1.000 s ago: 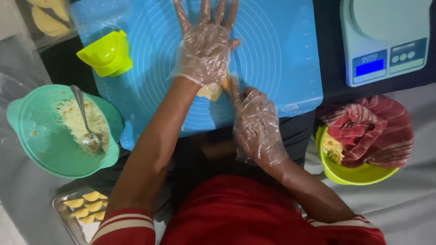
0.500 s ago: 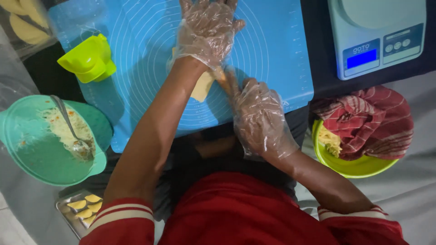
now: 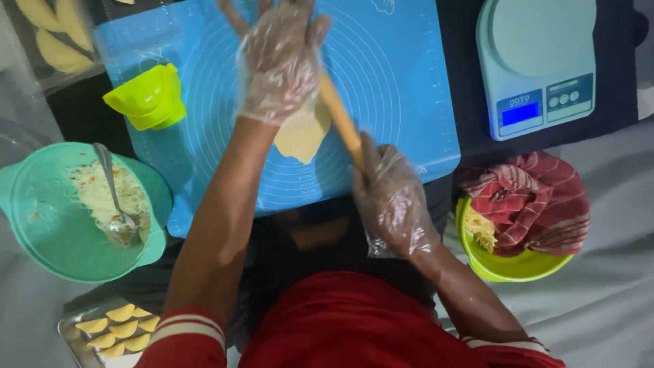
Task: Preparing filled pastries by rolling dough, adding filling, and sealing them with a mold
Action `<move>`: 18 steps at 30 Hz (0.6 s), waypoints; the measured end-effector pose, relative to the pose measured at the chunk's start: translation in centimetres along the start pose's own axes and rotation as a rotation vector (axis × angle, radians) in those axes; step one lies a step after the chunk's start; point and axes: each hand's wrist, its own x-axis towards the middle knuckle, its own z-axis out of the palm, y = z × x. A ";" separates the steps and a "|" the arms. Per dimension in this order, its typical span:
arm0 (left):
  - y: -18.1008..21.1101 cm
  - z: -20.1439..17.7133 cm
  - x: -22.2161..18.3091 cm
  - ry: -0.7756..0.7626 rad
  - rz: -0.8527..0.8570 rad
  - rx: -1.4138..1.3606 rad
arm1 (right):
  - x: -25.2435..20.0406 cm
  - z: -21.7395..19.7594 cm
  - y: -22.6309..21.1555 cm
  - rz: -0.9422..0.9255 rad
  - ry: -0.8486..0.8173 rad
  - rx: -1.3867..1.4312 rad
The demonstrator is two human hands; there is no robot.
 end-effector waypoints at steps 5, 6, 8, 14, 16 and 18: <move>-0.5 -1.3 -3.4 -0.549 -0.149 0.294 | -0.1 1.9 -2.1 -0.091 -0.155 -0.358; -0.4 -1.3 -3.4 -0.545 -0.154 0.294 | 0.1 2.1 -2.2 -0.097 -0.155 -0.360; -0.2 -0.9 -3.4 -0.628 -0.191 0.315 | 0.3 2.6 -2.4 -0.087 -0.168 -0.357; 1.0 -1.4 -1.8 -0.641 -0.113 0.286 | 1.3 1.4 -3.0 -0.331 -0.126 -1.333; 0.5 -0.5 -1.3 -0.643 -0.099 0.282 | 1.6 1.5 -2.2 -0.302 -0.158 -1.216; 0.6 0.3 -0.8 -0.650 -0.086 0.272 | 1.8 1.3 -1.8 -0.271 -0.196 -1.098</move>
